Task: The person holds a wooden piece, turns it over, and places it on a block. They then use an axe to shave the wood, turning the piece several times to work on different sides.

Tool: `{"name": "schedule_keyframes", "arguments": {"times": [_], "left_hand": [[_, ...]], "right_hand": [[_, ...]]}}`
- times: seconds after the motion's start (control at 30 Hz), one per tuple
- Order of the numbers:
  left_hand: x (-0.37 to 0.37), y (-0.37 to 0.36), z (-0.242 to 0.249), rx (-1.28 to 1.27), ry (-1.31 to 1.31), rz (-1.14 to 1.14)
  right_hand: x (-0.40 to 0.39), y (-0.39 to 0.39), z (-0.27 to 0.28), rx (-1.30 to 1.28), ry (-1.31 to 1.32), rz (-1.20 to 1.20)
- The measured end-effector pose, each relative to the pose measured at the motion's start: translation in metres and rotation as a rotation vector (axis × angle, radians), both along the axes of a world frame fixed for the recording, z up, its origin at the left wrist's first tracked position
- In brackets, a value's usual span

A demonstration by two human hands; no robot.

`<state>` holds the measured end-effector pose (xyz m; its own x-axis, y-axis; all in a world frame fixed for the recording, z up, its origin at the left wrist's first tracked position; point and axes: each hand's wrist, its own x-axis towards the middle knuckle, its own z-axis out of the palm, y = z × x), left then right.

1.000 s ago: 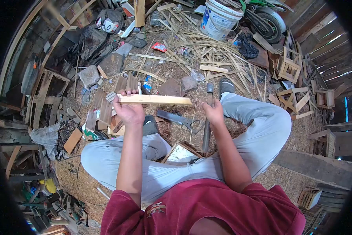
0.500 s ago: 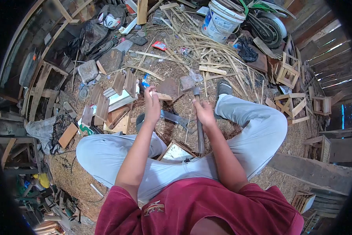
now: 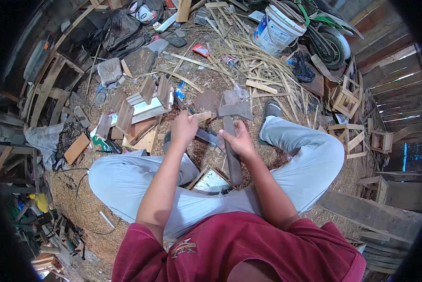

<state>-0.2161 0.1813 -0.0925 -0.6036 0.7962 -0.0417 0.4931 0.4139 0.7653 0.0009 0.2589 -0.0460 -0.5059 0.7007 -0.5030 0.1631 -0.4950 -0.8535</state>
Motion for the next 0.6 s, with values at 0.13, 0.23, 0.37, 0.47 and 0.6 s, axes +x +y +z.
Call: {"name": "schedule_keyframes", "arguments": {"times": [0.13, 0.23, 0.37, 0.47, 0.6], "left_hand": [[0.017, -0.001, 0.034, -0.013, 0.161, -0.024], [0.019, -0.001, 0.015, -0.044, -0.055, -0.006], [0.024, -0.001, 0.014, 0.01, -0.109, -0.047], [0.036, -0.001, 0.032, -0.018, -0.05, -0.056], [0.044, -0.001, 0.029, 0.017, -0.083, -0.022]], "right_hand": [[0.002, -0.001, -0.026, 0.298, -0.153, -0.03], [0.001, 0.002, -0.029, 0.73, -0.331, -0.053], [-0.002, 0.004, -0.033, 0.799, -0.484, 0.034], [0.001, -0.001, -0.037, 0.678, -0.471, 0.102], [-0.005, -0.005, -0.009, 0.695, -0.406, 0.141]]}}
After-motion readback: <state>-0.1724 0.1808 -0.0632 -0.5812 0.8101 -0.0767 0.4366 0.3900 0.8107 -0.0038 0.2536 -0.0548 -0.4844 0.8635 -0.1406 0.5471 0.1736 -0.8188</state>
